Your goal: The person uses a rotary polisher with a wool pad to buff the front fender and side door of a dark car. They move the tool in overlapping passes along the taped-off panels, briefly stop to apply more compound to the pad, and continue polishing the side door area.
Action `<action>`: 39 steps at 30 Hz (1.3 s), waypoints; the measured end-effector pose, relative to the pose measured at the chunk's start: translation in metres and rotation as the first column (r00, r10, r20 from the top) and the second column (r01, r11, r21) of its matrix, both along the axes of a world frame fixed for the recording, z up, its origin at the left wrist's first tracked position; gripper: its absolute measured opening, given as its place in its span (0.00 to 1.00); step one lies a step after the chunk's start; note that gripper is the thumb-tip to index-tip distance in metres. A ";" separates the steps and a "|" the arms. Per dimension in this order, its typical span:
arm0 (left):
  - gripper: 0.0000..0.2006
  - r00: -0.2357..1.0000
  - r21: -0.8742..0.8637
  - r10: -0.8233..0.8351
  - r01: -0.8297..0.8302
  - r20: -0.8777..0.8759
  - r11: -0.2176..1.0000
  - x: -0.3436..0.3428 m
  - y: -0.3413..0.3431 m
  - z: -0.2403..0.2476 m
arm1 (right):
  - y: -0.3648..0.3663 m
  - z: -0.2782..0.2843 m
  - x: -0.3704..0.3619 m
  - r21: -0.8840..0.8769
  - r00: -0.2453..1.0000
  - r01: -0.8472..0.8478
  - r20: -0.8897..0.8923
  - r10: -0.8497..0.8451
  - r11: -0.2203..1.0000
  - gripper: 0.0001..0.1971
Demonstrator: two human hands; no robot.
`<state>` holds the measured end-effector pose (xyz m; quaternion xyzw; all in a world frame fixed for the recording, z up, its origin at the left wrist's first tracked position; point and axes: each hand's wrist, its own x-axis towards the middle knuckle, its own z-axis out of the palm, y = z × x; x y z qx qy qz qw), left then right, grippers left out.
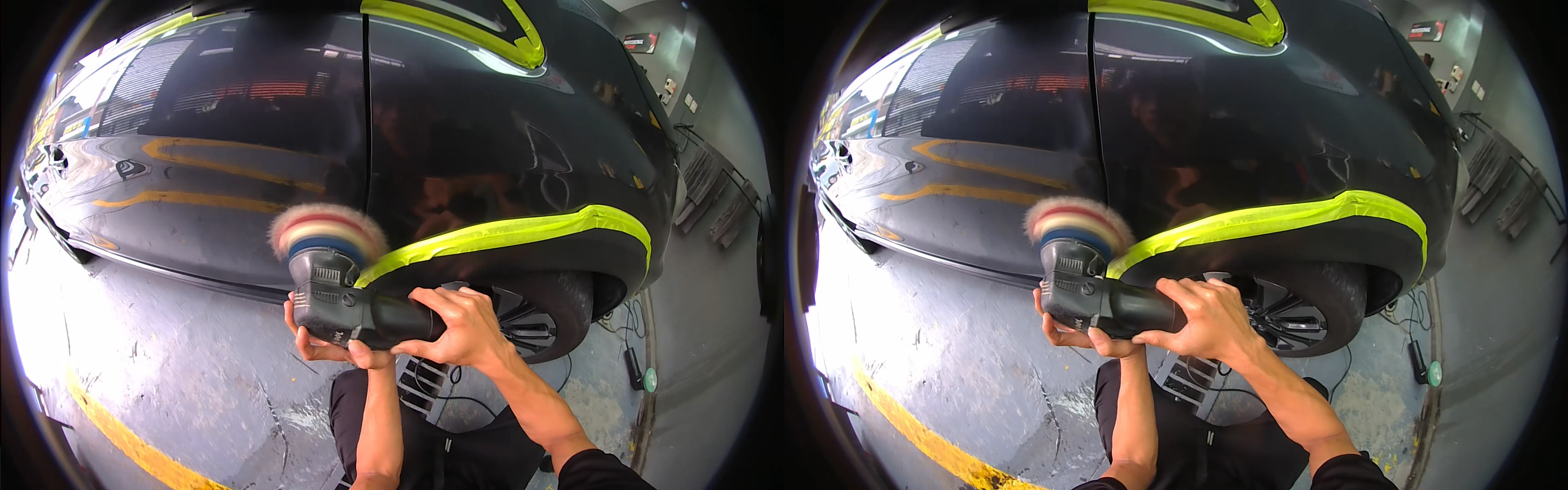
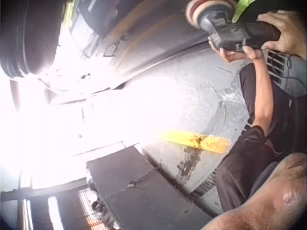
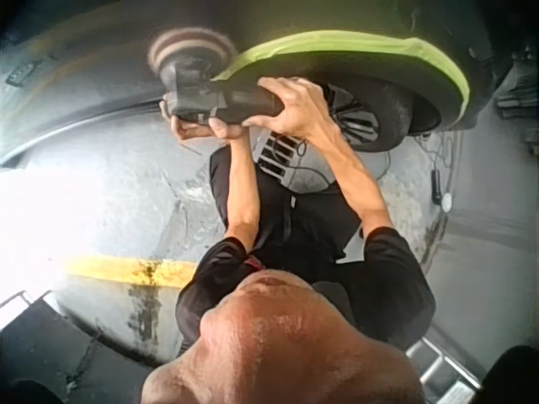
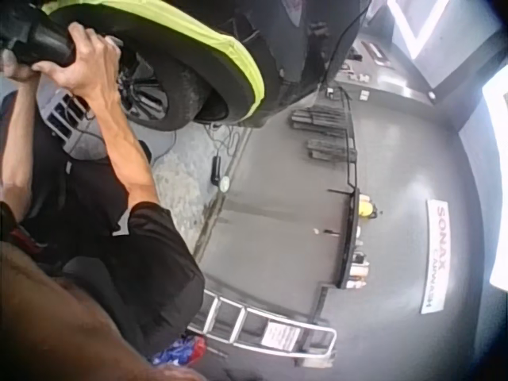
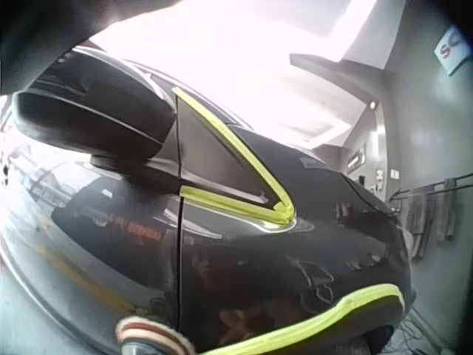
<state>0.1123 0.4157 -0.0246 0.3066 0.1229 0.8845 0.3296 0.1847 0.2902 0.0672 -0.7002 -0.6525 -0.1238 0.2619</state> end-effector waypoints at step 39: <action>0.38 0.872 0.526 0.016 0.281 -0.490 0.803 0.056 -0.069 0.182 | -0.105 0.061 0.046 0.391 0.836 0.141 -0.539 0.102 0.910 0.38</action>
